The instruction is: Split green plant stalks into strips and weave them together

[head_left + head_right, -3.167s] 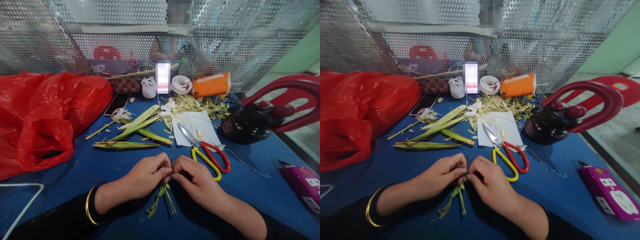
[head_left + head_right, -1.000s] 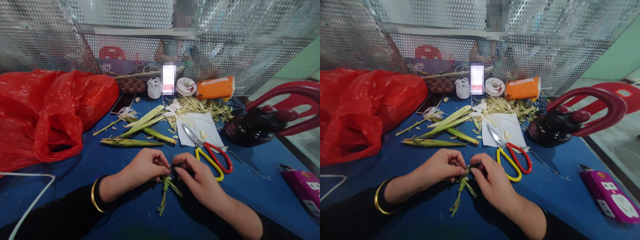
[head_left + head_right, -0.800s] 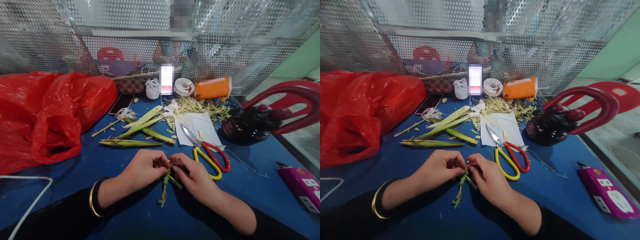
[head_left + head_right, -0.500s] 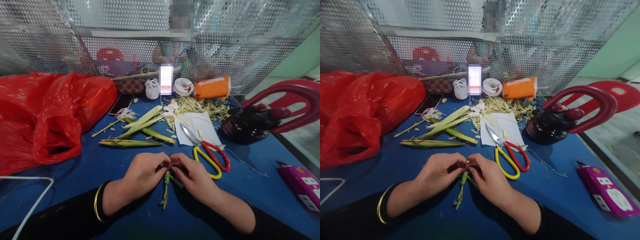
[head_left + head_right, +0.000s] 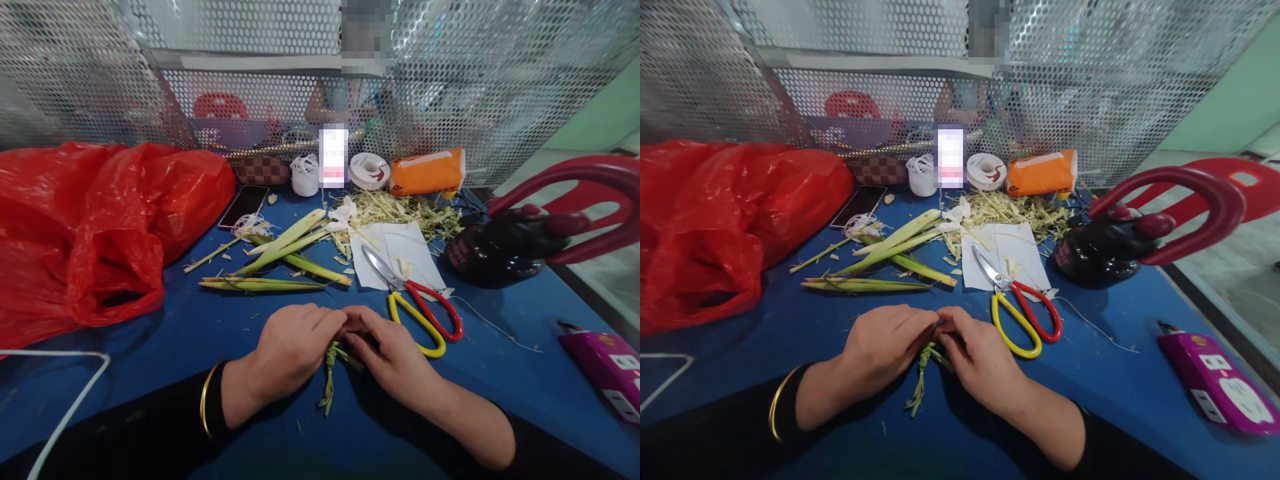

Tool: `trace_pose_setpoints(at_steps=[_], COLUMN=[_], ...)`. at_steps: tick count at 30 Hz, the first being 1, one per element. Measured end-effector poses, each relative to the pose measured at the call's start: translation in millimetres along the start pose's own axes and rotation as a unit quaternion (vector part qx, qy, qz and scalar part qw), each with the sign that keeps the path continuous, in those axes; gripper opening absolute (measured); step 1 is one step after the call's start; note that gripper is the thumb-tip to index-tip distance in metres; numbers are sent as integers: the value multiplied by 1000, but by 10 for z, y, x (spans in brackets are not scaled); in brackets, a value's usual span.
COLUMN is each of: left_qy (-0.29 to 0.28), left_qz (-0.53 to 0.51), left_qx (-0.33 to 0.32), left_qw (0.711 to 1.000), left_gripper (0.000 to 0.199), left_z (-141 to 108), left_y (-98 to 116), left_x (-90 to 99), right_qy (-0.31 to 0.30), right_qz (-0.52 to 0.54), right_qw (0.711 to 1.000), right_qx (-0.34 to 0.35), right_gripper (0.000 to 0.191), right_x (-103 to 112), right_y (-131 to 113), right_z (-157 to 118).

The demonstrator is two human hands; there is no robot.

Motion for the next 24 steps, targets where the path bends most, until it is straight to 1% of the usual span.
trace_pose_setpoints(at_steps=[3, 5, 8, 11, 14, 19, 23, 24], left_qy=[24, 44, 72, 90, 102, 88, 95, 93], left_qz=[3, -12, -34, -49, -52, -50, -46, -48], left_qx=[-60, -99, -124, -116, -100, -53, -29, -26], left_qw=[998, 994, 989, 988, 988, 993, 994, 994], left_gripper=[12, 14, 17, 16, 15, 10, 11, 10], left_z=[7, 6, 3, 0, -9, -11, 5, 10], left_y=[42, 61, 66, 61, 56, 7, -20, -21], left_x=[19, 44, 80, 98, 91, 39, 51, 54], right_qy=[16, 24, 35, 49, 67, 89, 99, 97], right_qz=[13, 19, 19, 14, 17, 106, 154, 158], right_qw=[1000, 1000, 999, 998, 998, 988, 980, 980], right_qx=[-9, 0, 28, 22, -8, -72, -77, -70], right_gripper=[25, 25, 19, 15, 14, 10, 7, 14], right_x=[29, 48, 74, 93, 97, 88, 90, 92], right_y=[23, 27, 13, 24, 55, 116, 117, 109], right_z=[30, 47, 62, 63, 55, 38, 33, 34])
Point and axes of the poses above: each hand's wrist, its own z-axis towards the middle knuckle, its own x-axis out of the back of the hand, y = z × x, the point moved 5 cm from there along z, towards the middle knuckle, and after that the axes turned 1 degree about -y, right-handed, at the moved point
